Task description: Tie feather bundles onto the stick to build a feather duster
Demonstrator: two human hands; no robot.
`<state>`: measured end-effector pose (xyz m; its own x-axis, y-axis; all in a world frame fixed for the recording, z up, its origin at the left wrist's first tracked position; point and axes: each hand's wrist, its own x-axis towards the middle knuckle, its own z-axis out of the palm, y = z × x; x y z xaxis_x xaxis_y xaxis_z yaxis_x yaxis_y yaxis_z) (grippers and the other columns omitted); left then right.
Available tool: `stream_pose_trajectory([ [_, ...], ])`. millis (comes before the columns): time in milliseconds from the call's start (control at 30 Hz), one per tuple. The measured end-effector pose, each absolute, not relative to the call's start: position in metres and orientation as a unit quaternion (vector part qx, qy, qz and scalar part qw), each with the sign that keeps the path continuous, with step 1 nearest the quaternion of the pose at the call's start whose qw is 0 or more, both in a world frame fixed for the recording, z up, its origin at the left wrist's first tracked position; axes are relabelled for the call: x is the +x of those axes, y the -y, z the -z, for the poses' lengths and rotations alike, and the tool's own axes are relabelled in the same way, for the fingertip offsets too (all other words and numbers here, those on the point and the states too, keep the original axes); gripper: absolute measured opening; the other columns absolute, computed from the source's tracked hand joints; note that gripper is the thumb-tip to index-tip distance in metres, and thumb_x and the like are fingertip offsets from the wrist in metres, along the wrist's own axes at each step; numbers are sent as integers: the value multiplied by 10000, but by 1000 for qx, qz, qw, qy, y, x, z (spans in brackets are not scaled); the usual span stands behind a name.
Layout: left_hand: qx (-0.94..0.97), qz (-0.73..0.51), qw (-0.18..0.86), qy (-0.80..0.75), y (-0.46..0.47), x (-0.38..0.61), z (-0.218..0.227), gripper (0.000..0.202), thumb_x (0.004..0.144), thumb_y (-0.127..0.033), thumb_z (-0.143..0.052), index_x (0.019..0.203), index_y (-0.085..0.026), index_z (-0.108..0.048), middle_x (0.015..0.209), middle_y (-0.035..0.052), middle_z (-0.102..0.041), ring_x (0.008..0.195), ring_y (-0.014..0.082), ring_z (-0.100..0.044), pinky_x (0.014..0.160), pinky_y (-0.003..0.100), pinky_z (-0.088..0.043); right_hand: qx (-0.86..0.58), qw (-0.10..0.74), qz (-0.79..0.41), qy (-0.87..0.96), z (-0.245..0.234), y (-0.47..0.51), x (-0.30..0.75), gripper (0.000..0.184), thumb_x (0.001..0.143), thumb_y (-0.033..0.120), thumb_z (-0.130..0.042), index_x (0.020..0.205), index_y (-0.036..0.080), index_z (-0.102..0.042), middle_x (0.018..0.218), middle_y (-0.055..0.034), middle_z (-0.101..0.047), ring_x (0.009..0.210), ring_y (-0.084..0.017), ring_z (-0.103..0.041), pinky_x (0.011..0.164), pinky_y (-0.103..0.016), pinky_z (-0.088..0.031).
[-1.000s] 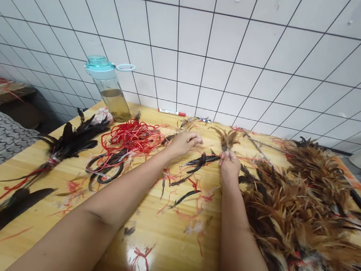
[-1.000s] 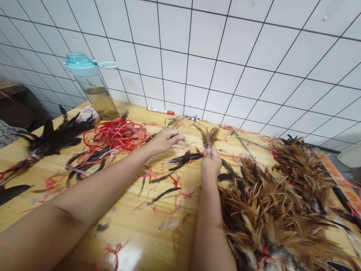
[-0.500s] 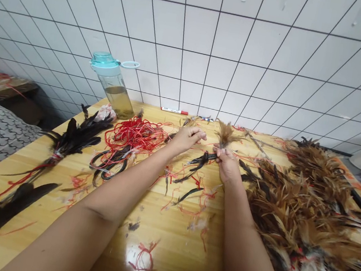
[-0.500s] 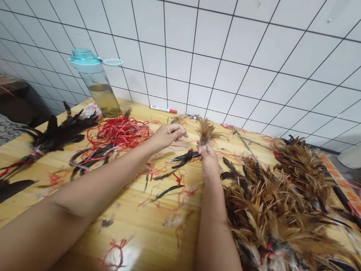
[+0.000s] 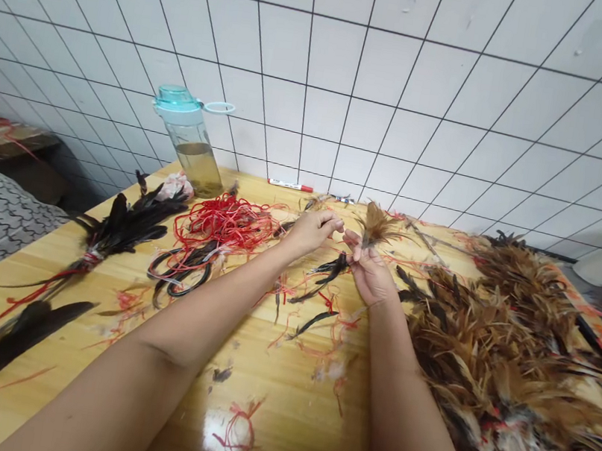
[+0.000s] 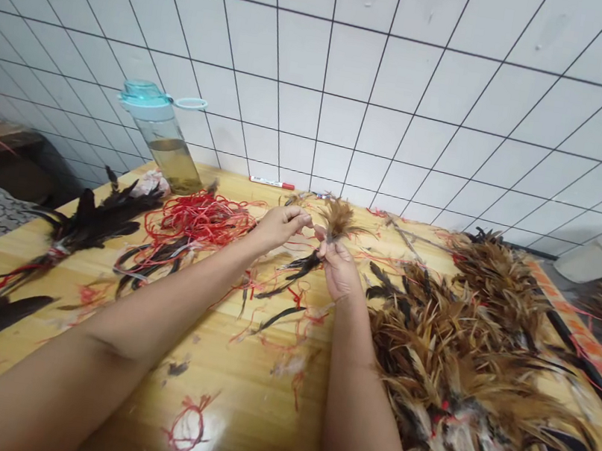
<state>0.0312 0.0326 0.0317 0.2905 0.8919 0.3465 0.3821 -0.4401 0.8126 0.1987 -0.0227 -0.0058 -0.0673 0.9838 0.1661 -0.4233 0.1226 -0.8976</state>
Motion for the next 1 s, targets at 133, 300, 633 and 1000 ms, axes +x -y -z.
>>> stream_pose_trajectory([
  [133, 730, -418, 344, -418, -30, 34, -32, 321, 889, -399, -491, 849, -156, -697, 625, -17, -558, 601, 117, -502, 592, 232, -386, -331, 581, -600, 440, 2, 26, 196, 323, 690, 410, -770, 604, 201, -540, 846, -24, -633, 795, -149, -582, 644, -251, -411],
  [300, 726, -421, 362, -405, -26, 35, -37, 335, 896, -404, -487, 874, -145, -699, 625, -18, -539, 588, 110, -478, 572, 226, -361, -400, 599, -546, 428, 9, 18, 198, 306, 706, 396, -709, 616, 194, -497, 753, 1, -597, 619, -102, -542, 543, -228, -356],
  [633, 897, -154, 209, -357, -30, 28, -39, 191, 852, -292, -590, 809, -160, -721, 780, 32, -712, 694, 143, -586, 643, 234, -375, -689, 383, -102, 607, 3, 18, 209, 215, 856, 222, -437, 671, 207, -545, 793, -52, -600, 739, -190, -504, 676, -304, -371],
  [1000, 938, -120, -48, -321, 0, 36, -65, 218, 875, -203, -488, 832, -150, -695, 891, 102, -669, 789, 202, -590, 634, 297, -366, -742, 82, 44, 663, -14, 39, 188, 320, 891, 144, -380, 1015, 243, -659, 1070, -76, -639, 769, -176, -607, 608, -282, -339],
])
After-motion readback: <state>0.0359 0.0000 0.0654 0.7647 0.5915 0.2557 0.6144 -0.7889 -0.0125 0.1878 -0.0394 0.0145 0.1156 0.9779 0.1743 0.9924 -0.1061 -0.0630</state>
